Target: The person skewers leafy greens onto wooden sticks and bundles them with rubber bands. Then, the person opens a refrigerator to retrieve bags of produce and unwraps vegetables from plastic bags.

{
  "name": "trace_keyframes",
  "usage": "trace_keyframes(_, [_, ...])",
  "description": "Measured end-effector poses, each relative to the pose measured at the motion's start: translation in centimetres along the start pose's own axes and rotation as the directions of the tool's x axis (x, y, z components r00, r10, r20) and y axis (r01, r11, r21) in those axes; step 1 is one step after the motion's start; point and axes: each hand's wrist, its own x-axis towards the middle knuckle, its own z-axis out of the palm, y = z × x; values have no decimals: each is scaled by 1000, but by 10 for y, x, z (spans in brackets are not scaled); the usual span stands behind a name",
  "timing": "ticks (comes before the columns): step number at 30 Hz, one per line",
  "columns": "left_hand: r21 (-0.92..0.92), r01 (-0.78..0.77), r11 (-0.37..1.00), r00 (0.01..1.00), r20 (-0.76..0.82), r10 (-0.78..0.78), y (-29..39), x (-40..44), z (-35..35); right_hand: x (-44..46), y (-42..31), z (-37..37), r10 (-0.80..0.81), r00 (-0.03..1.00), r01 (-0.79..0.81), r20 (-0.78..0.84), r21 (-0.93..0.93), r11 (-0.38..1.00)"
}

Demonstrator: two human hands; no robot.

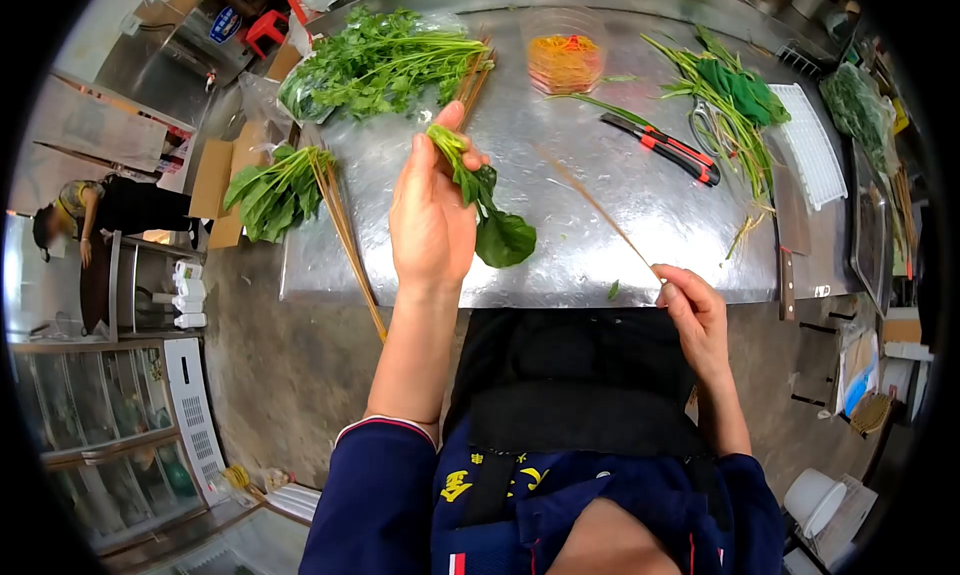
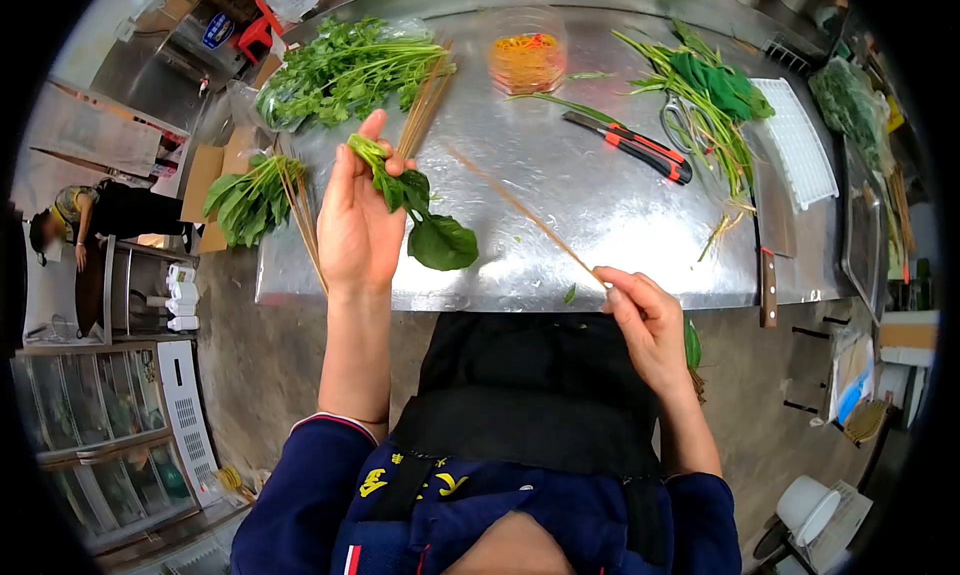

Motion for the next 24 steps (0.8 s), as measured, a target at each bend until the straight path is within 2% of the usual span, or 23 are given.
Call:
trace_keyframes(3, [-75, 85, 994, 996, -24, -87, -3, -8, 9, -6, -15, 0, 74, 997, -74, 24, 10, 997])
trace_keyframes(4, [-127, 129, 983, 992, 12, -129, -2, -9, 9, -7, -20, -1, 101, 994, -101, 34, 6, 995])
trace_keyframes(7, [-98, 86, 991, 996, 9, -86, -4, -13, 12, -10, -22, 2, 68, 997, -64, -32, 125, 990])
trace_keyframes(10, [97, 16, 995, 999, 50, -21, 2, -16, 16, -13, -27, 0, 2, 999, 3, -52, 94, 996])
trace_keyframes(13, [316, -92, 944, 992, 106, 61, 3, -15, 20, -13, -37, -5, -94, 995, 90, -39, -85, 992])
trace_keyframes(14, [333, -87, 939, 991, 121, 49, 3, -15, 17, -13, -37, -4, -117, 992, 113, -43, -96, 989])
trace_keyframes(17, [269, -51, 962, 983, 186, 0, 3, -18, 20, -11, -36, -3, -174, 983, 167, -57, -117, 979])
trace_keyframes(24, [118, 133, 984, 982, 122, -147, 1, -26, 31, -17, -31, -5, -175, 981, 164, -84, -127, 978])
